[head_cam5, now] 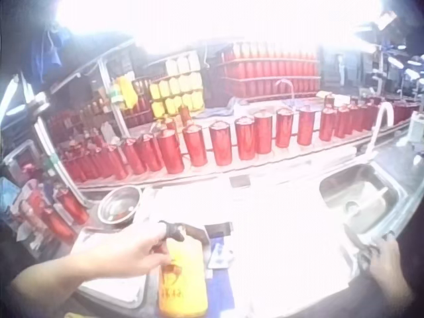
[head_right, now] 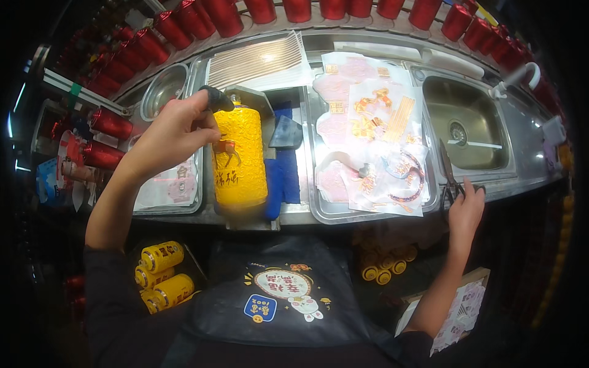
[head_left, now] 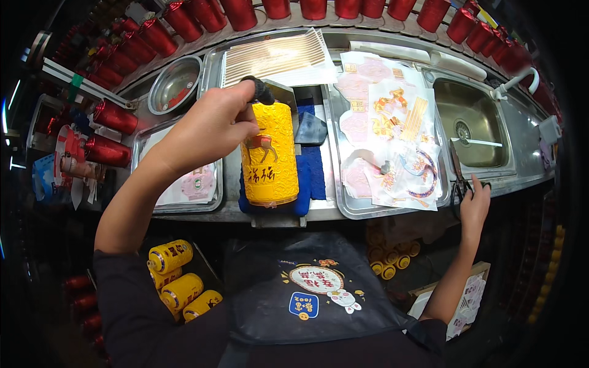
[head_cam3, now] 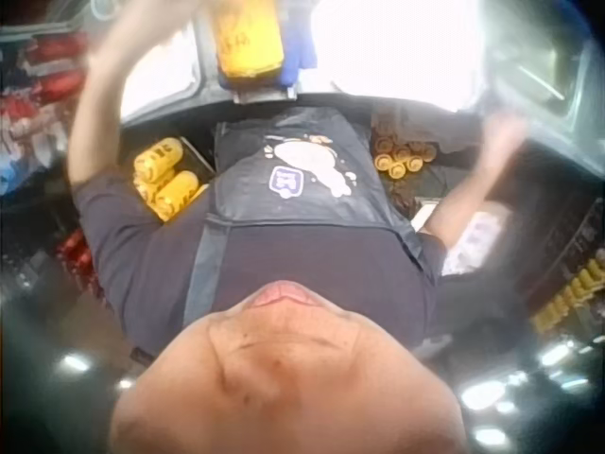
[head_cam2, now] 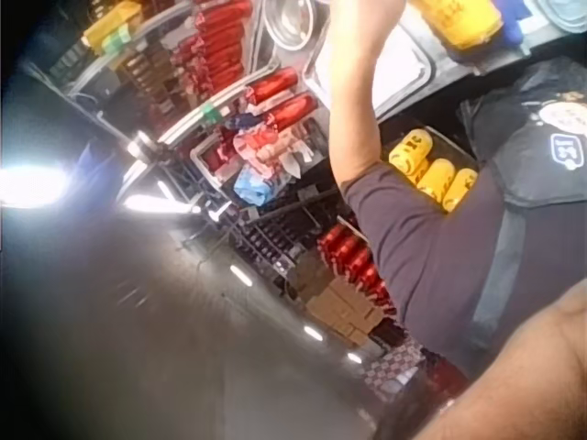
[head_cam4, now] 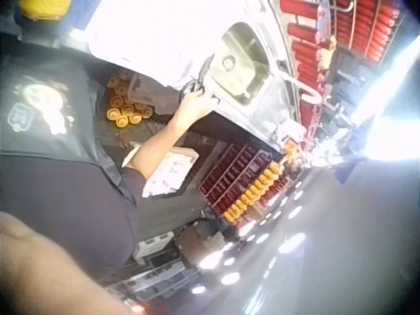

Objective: The person uses scissors to cut small decorative pieces from paper and applies them to yellow cylindrical bottles. They handle multiple bottles, placing finished ones aside and retrieving new ones from a nearby tray.

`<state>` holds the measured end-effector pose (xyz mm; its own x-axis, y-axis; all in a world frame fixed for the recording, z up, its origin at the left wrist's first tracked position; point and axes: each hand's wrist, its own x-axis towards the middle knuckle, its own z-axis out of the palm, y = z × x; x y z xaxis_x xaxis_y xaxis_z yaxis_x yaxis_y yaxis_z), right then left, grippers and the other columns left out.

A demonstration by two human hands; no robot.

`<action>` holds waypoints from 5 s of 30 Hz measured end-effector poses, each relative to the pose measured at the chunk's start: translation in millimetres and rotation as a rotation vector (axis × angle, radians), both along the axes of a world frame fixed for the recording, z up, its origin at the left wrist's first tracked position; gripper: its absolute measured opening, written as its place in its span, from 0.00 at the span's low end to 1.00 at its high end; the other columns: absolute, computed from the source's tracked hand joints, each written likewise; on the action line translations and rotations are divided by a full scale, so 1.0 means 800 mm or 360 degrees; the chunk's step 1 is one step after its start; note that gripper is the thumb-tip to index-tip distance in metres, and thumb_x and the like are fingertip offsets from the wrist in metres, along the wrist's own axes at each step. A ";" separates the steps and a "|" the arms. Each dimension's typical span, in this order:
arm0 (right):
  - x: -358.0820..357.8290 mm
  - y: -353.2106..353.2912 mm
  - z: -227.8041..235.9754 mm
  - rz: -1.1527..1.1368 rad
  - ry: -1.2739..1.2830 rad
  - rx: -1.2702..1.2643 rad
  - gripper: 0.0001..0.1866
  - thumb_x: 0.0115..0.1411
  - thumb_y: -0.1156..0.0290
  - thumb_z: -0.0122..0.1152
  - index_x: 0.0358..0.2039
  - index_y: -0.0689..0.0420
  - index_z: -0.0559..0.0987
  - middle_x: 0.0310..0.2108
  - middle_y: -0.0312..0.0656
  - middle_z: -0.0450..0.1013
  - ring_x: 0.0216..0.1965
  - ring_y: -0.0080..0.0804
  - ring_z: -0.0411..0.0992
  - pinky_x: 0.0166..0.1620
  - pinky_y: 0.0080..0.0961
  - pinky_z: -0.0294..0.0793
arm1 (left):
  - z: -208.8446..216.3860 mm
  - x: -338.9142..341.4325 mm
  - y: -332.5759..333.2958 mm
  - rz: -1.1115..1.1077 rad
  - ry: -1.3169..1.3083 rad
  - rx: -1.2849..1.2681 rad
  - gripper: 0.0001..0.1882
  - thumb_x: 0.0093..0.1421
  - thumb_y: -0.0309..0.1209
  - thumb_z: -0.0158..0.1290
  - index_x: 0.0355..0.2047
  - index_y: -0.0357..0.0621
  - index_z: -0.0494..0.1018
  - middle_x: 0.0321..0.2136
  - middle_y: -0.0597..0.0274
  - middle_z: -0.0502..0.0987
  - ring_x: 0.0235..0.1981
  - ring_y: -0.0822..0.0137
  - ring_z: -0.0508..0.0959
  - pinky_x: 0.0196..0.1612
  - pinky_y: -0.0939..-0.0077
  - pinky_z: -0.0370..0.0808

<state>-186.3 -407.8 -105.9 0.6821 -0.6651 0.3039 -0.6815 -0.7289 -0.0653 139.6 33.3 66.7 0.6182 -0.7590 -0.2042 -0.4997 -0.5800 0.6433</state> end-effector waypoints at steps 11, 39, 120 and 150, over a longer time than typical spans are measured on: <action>0.223 0.304 0.086 0.1291 -0.0887 0.1749 0.09 0.59 0.75 0.63 0.41 0.61 0.81 0.34 0.37 0.71 0.35 0.20 0.69 0.42 0.18 0.68 | 0.000 0.000 -0.029 -0.0398 -0.0422 0.0390 0.11 0.52 0.20 0.54 0.36 0.31 0.67 0.28 0.40 0.78 0.36 0.40 0.80 0.38 0.54 0.77; 0.277 0.377 0.068 0.1187 -0.0925 0.1720 0.06 0.56 0.74 0.63 0.30 0.63 0.76 0.34 0.50 0.65 0.37 0.46 0.69 0.39 0.35 0.71 | -0.031 0.007 0.008 0.0157 -0.0314 -0.0137 0.12 0.53 0.24 0.57 0.34 0.33 0.67 0.28 0.46 0.76 0.32 0.47 0.79 0.35 0.61 0.75; 0.282 0.382 0.042 0.1027 -0.1147 0.2237 0.07 0.58 0.76 0.62 0.37 0.61 0.75 0.36 0.35 0.62 0.33 0.17 0.63 0.39 0.15 0.66 | -0.130 -0.053 0.008 0.0861 0.0637 -0.1423 0.31 0.62 0.19 0.52 0.64 0.39 0.55 0.56 0.55 0.67 0.56 0.66 0.73 0.54 0.71 0.76; 0.285 0.383 0.045 0.1022 -0.1164 0.2198 0.09 0.55 0.76 0.64 0.36 0.59 0.75 0.36 0.38 0.63 0.30 0.20 0.63 0.35 0.16 0.65 | -0.128 -0.057 0.004 0.0813 0.0611 -0.1429 0.35 0.59 0.15 0.52 0.65 0.38 0.53 0.57 0.51 0.66 0.59 0.62 0.71 0.60 0.67 0.72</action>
